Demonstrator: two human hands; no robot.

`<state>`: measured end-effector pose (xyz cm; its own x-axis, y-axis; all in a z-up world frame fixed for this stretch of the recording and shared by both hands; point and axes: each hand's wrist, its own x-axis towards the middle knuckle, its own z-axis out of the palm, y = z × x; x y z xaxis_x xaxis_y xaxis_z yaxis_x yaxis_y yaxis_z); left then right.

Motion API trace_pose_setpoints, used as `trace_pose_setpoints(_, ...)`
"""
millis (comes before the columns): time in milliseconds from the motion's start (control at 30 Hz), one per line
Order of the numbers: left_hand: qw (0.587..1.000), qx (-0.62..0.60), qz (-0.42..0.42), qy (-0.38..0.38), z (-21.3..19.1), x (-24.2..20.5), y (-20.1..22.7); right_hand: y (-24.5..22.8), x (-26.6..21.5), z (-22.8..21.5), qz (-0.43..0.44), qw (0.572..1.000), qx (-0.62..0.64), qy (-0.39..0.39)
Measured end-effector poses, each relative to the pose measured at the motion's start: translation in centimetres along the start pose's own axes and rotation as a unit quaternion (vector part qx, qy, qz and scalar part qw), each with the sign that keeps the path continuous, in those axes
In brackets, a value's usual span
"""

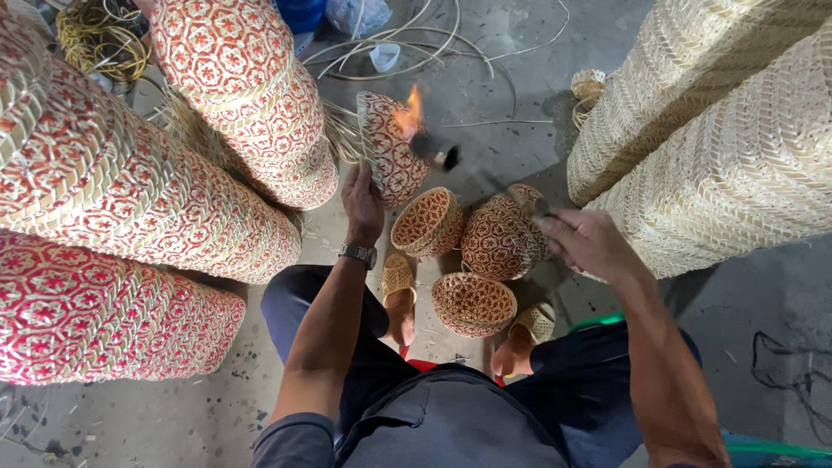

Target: The person uses a handheld torch to singe off loose fibers from woven baskets, picking them up and rotating them by hand to reach all surfaces.

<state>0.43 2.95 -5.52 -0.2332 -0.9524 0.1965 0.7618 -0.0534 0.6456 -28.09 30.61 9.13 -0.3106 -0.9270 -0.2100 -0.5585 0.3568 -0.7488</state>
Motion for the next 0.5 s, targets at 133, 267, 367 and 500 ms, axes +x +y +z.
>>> trace_pose_setpoints(133,0.988,0.145,0.012,0.046,0.2,-0.2,1.1,1.0,-0.3,0.3,-0.122,0.987,-0.107,0.013)
trace_pose_setpoints(267,0.941,0.323,0.106,0.004,1.1,1.3,5.9,2.7,0.3,-1.2,0.057,0.991,0.047,0.111)
trace_pose_setpoints(367,0.927,0.362,0.099,-0.001,2.0,0.7,11.4,4.2,0.7,-1.8,0.016,0.979,0.125,0.161)
trace_pose_setpoints(500,0.932,0.324,0.148,-0.064,1.5,-4.1,18.1,6.5,1.7,-1.8,-0.017,0.976,0.133,0.17)
